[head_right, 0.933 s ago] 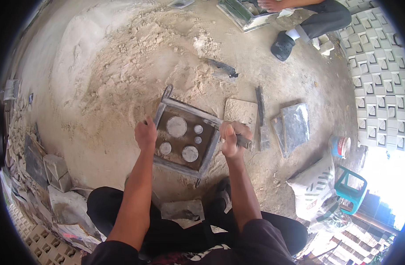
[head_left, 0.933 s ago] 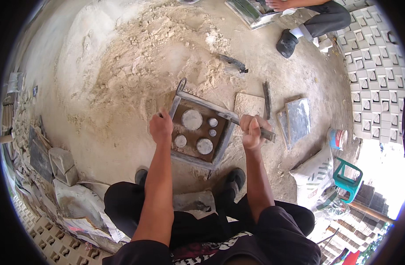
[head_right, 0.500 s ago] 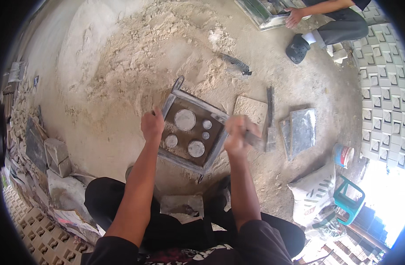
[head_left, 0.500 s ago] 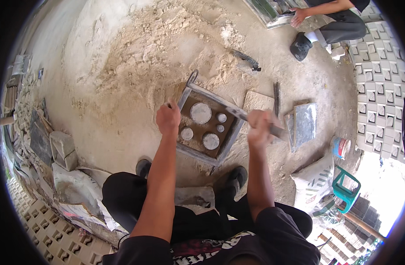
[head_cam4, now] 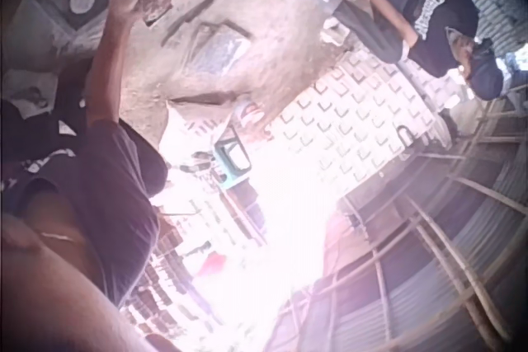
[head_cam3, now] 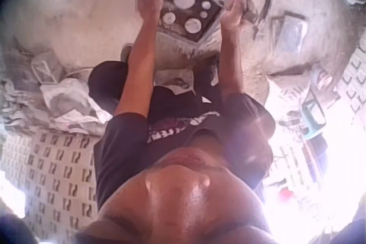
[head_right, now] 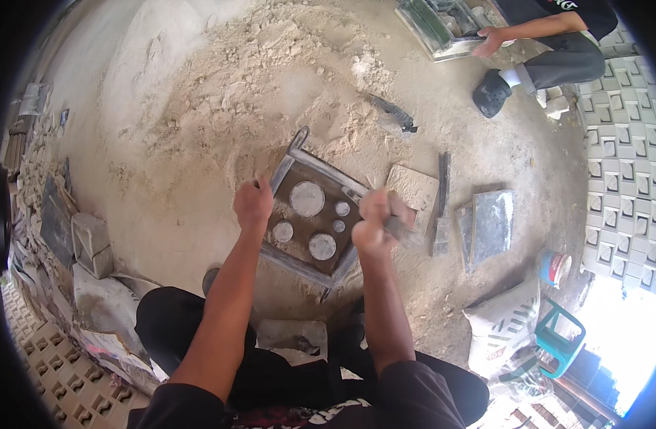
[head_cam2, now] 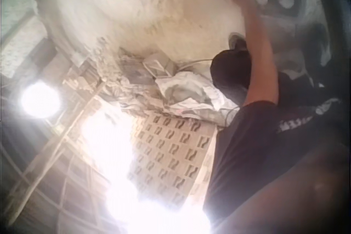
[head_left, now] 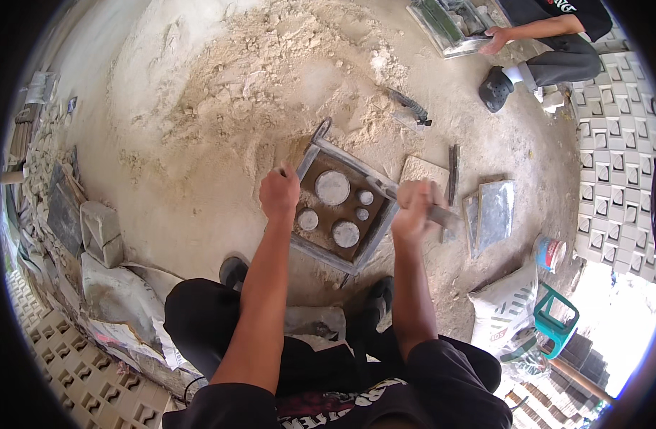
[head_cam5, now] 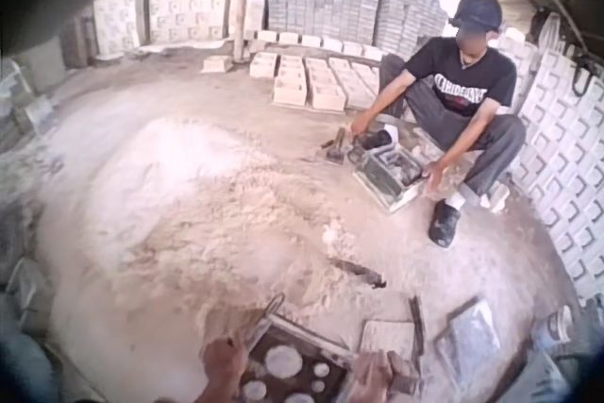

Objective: The person cleans a metal mold for concrete tiles by scraping the edges and interiors with a chisel and a brush to remove excess material.

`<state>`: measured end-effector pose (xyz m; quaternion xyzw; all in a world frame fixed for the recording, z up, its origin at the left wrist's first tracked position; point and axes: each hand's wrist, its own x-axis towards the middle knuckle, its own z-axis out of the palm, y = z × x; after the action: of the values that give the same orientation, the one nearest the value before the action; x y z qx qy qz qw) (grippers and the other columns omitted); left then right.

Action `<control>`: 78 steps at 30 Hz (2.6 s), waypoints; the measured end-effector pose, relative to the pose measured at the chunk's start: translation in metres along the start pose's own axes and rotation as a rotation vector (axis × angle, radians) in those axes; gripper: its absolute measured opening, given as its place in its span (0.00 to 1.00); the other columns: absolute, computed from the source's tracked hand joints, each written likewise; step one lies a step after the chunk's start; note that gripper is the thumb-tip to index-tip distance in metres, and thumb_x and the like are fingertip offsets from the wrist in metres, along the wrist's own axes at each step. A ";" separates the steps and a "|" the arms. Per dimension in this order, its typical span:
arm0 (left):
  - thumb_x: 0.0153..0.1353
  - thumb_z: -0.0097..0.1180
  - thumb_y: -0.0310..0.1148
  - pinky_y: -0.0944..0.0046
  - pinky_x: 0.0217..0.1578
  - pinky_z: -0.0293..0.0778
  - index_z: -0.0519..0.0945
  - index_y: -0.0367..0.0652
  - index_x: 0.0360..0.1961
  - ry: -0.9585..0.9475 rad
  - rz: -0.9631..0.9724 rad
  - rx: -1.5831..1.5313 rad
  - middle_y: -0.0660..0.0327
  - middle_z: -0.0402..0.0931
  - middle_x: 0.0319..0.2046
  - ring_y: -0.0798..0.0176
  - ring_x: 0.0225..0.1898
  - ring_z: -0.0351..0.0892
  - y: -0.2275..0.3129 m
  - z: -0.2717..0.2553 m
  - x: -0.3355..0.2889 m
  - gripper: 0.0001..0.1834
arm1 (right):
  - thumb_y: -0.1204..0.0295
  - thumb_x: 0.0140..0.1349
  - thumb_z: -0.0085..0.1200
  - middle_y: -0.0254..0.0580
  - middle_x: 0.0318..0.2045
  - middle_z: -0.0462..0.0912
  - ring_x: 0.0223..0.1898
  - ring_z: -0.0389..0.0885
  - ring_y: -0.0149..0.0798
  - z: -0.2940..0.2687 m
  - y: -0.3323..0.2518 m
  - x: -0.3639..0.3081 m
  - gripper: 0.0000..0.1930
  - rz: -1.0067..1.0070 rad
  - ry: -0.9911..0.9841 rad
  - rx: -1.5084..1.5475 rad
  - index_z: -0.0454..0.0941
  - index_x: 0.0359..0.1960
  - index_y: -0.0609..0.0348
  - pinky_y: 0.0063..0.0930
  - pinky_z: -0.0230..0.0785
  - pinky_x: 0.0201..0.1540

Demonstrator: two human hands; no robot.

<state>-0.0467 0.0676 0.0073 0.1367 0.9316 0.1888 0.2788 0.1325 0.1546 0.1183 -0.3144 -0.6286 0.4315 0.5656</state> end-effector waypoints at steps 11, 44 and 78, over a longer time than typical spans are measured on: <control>0.65 0.39 0.52 0.45 0.45 0.74 0.84 0.38 0.35 0.003 -0.001 -0.036 0.42 0.81 0.34 0.38 0.41 0.80 0.000 0.001 -0.001 0.29 | 0.76 0.64 0.50 0.26 0.10 0.60 0.14 0.53 0.20 0.029 0.027 0.013 0.22 0.121 -0.075 -0.173 0.59 0.11 0.56 0.25 0.41 0.15; 0.66 0.38 0.51 0.45 0.43 0.74 0.84 0.40 0.33 -0.036 0.018 -0.064 0.43 0.81 0.34 0.39 0.40 0.80 0.011 -0.007 -0.004 0.28 | 0.72 0.66 0.51 0.28 0.09 0.61 0.13 0.56 0.23 0.040 0.047 0.004 0.24 0.074 -0.135 -0.182 0.57 0.11 0.58 0.25 0.44 0.15; 0.68 0.31 0.49 0.42 0.46 0.72 0.82 0.31 0.33 -0.080 0.165 -0.163 0.37 0.79 0.35 0.35 0.41 0.78 -0.031 0.004 0.004 0.33 | 0.66 0.69 0.48 0.25 0.15 0.59 0.19 0.56 0.22 0.099 -0.002 0.022 0.19 0.321 -0.314 0.108 0.64 0.19 0.58 0.23 0.48 0.21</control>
<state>-0.0521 0.0424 -0.0109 0.1974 0.8870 0.2805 0.3093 0.0320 0.1550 0.1310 -0.3085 -0.6268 0.5926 0.4011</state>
